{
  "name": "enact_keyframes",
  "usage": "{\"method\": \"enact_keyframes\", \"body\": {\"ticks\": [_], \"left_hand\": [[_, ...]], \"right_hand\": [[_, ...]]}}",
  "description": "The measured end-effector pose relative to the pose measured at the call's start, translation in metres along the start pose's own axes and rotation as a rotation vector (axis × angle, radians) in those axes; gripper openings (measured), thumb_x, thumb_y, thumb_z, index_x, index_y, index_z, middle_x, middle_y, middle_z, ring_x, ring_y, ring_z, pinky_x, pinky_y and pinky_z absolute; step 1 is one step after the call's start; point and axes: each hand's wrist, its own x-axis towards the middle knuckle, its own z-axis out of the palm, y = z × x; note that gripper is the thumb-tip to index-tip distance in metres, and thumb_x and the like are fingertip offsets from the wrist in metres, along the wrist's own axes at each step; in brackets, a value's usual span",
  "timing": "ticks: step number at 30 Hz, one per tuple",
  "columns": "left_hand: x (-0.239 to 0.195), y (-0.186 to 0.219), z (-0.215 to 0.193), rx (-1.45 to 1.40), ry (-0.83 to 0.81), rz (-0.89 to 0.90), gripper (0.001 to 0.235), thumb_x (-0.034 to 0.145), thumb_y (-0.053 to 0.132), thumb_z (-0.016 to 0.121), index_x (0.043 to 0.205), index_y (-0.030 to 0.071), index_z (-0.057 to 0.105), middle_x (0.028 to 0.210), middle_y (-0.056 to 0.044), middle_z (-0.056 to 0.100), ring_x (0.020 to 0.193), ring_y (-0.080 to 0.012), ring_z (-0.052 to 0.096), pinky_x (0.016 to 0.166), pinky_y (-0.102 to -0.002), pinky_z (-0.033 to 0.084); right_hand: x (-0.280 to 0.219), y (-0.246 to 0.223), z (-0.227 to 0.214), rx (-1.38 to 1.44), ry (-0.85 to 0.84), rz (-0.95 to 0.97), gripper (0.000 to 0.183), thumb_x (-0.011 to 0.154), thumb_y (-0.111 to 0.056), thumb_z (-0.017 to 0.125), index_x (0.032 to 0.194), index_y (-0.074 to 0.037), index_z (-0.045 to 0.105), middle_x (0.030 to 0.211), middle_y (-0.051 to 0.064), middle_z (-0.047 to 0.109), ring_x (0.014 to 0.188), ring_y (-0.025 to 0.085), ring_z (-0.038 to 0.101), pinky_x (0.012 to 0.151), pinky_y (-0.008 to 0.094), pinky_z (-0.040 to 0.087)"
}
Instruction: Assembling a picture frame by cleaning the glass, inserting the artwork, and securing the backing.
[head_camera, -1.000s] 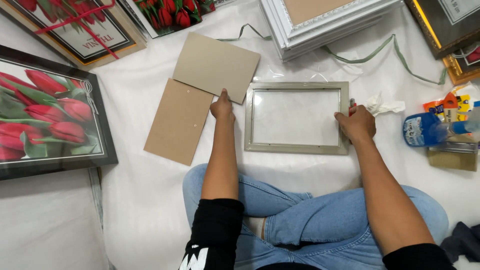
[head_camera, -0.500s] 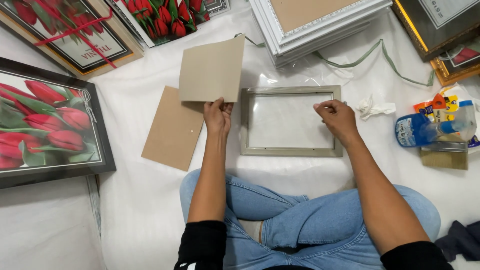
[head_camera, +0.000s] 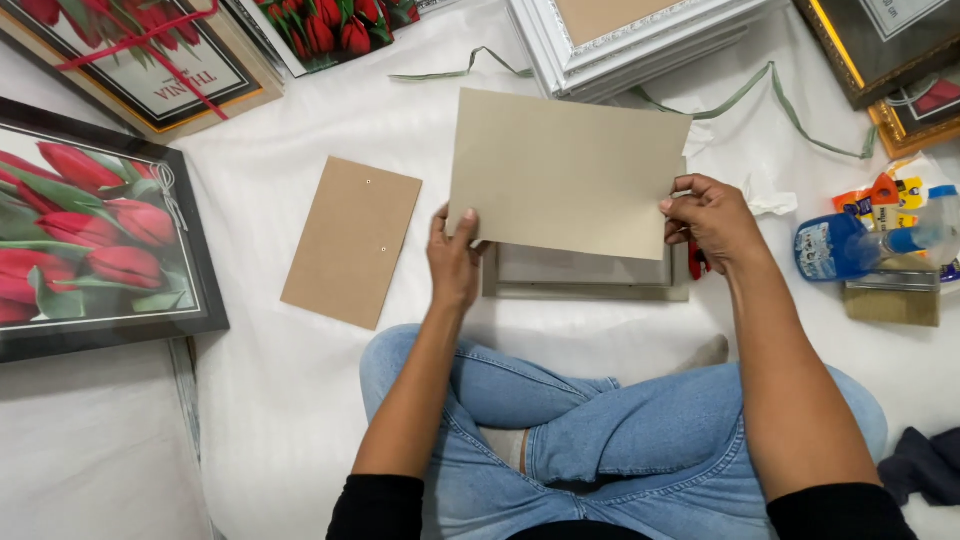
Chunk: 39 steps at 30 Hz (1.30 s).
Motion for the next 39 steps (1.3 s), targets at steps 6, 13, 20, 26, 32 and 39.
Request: {"method": "enact_keyframes", "body": {"ticks": [6, 13, 20, 26, 32, 39], "left_hand": [[0.030, 0.015, -0.021, 0.342, -0.005, 0.003, 0.034, 0.090, 0.009, 0.077, 0.122, 0.001, 0.067, 0.087, -0.005, 0.071, 0.071, -0.0112, 0.067, 0.064, -0.023, 0.058], [0.033, 0.013, -0.016, 0.810, -0.064, -0.155, 0.032, 0.082, 0.010, 0.075, 0.111, -0.004, 0.076, 0.086, -0.012, 0.075, 0.074, -0.0149, 0.068, 0.070, -0.023, 0.055], [0.034, 0.006, -0.018, 0.815, -0.096, -0.210, 0.024, 0.084, 0.005, 0.076, 0.106, -0.004, 0.074, 0.078, -0.010, 0.072, 0.066, -0.0148, 0.066, 0.066, -0.024, 0.056], [0.032, 0.013, -0.014, 0.842, -0.111, -0.258, 0.016, 0.085, 0.013, 0.079, 0.084, -0.001, 0.070, 0.064, -0.010, 0.069, 0.053, -0.0144, 0.062, 0.054, -0.024, 0.052], [0.036, 0.006, -0.021, 0.946, -0.119, -0.235, 0.020, 0.082, 0.016, 0.081, 0.091, 0.000, 0.073, 0.068, -0.011, 0.074, 0.055, -0.0152, 0.067, 0.057, -0.024, 0.056], [0.047, -0.012, -0.040, 0.936, -0.145, -0.175, 0.026, 0.078, 0.020, 0.081, 0.094, 0.002, 0.072, 0.064, -0.011, 0.072, 0.050, -0.0139, 0.066, 0.054, -0.021, 0.044]], "right_hand": [[0.003, -0.005, -0.012, -0.277, 0.114, 0.132, 0.019, 0.086, 0.000, 0.066, 0.106, -0.003, 0.068, 0.074, 0.012, 0.065, 0.055, 0.019, 0.066, 0.050, 0.029, 0.058], [0.003, -0.011, -0.010, -0.409, 0.178, 0.400, 0.018, 0.089, 0.007, 0.060, 0.104, 0.004, 0.068, 0.074, 0.015, 0.062, 0.055, 0.020, 0.052, 0.051, 0.030, 0.044], [0.002, -0.001, -0.008, -0.460, 0.213, 0.461, 0.022, 0.089, 0.006, 0.060, 0.109, 0.007, 0.070, 0.073, 0.018, 0.064, 0.051, 0.021, 0.052, 0.047, 0.030, 0.041], [0.004, 0.001, -0.011, -0.478, 0.200, 0.510, 0.032, 0.087, 0.010, 0.062, 0.118, 0.009, 0.068, 0.089, 0.023, 0.069, 0.060, 0.028, 0.060, 0.057, 0.035, 0.051], [0.007, 0.011, -0.015, -0.469, 0.193, 0.526, 0.025, 0.087, 0.010, 0.061, 0.110, 0.009, 0.069, 0.084, 0.023, 0.067, 0.060, 0.028, 0.059, 0.056, 0.035, 0.051], [0.021, 0.057, -0.033, -0.513, 0.176, 0.379, 0.044, 0.078, 0.006, 0.065, 0.122, 0.011, 0.066, 0.081, 0.026, 0.064, 0.056, 0.032, 0.065, 0.047, 0.042, 0.055]]}}
